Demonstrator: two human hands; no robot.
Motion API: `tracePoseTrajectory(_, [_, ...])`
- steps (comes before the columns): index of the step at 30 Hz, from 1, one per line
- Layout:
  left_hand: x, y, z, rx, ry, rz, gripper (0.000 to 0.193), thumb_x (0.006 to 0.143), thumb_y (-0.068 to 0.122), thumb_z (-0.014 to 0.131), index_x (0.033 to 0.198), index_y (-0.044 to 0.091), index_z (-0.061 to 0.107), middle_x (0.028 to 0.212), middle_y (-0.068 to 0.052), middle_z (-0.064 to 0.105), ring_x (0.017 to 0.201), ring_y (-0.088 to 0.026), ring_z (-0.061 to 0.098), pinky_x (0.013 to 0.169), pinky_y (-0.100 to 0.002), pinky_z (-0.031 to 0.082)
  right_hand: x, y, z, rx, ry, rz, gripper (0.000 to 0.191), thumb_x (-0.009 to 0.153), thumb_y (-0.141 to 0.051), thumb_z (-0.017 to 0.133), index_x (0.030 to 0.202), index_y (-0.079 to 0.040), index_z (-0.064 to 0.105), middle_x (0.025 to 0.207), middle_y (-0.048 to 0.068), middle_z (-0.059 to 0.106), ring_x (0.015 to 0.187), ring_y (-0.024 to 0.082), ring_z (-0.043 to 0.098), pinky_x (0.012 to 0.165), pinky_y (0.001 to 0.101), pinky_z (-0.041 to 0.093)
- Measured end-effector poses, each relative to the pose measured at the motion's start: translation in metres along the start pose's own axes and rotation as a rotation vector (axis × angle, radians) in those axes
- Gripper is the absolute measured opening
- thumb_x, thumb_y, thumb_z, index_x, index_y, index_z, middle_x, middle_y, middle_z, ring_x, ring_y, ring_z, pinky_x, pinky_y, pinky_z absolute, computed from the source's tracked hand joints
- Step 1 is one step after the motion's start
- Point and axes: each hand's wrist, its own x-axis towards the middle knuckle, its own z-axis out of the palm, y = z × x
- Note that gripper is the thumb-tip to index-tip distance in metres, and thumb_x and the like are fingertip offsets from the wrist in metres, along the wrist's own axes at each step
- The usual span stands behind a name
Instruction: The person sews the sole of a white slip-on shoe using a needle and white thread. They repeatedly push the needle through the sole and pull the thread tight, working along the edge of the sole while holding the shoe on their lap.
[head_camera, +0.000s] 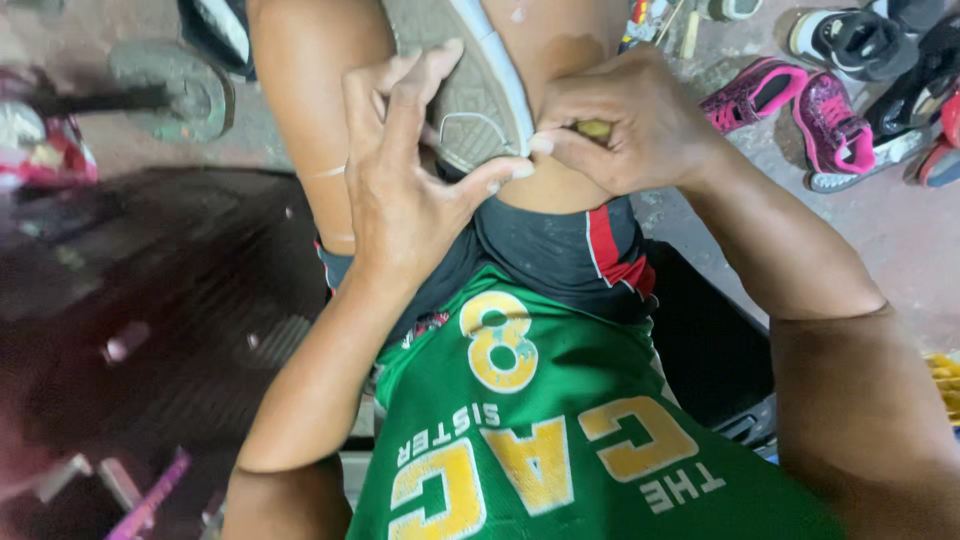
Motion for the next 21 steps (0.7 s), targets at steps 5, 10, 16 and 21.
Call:
tracePoseTrajectory(5, [-0.037, -0.009, -0.013, 0.212, -0.039, -0.052, 0.077, 0.081, 0.029, 0.094, 0.140, 0.002, 0.052, 0.108, -0.017, 0.060, 0.086, -0.028, 0.062, 0.076, -0.040, 0.054, -0.013, 0.000, 0.006, 0.120, 0.030, 0.055, 0.007, 0.098, -0.009, 0.074, 0.094, -0.006, 0.069, 0.085, 0.006, 0.068, 0.068, 0.015, 0.067, 0.067, 0.0304, 0.048])
tracePoseTrajectory(10, [-0.085, -0.028, -0.050, -0.012, -0.172, -0.402, 0.013, 0.090, 0.010, 0.082, 0.093, 0.005, 0.071, 0.075, -0.009, 0.065, 0.061, -0.018, 0.059, 0.061, -0.031, 0.049, -0.022, 0.005, 0.004, 0.218, 0.008, 0.092, 0.003, 0.100, -0.007, 0.071, 0.101, -0.004, 0.070, 0.089, 0.006, 0.070, 0.072, 0.015, 0.067, 0.066, 0.0270, 0.049])
tracePoseTrajectory(16, [-0.084, -0.040, -0.118, 0.590, 0.186, -0.288, 0.020, 0.105, 0.006, 0.076, 0.118, -0.002, 0.064, 0.117, -0.019, 0.061, 0.117, -0.029, 0.057, 0.106, -0.037, 0.049, -0.018, -0.006, -0.001, 0.187, -0.004, 0.070, 0.007, 0.099, -0.005, 0.070, 0.105, -0.002, 0.072, 0.091, 0.008, 0.070, 0.076, 0.017, 0.066, 0.069, 0.0282, 0.049])
tracePoseTrajectory(21, [-0.062, -0.016, -0.062, 0.318, 0.123, 0.060, 0.046, 0.101, 0.023, 0.071, 0.140, 0.004, 0.054, 0.132, -0.017, 0.058, 0.123, -0.030, 0.055, 0.103, -0.039, 0.048, -0.017, -0.022, 0.005, 0.127, -0.011, 0.153, 0.008, 0.098, -0.003, 0.071, 0.105, 0.000, 0.072, 0.083, 0.009, 0.063, 0.073, 0.020, 0.061, 0.067, 0.0305, 0.047])
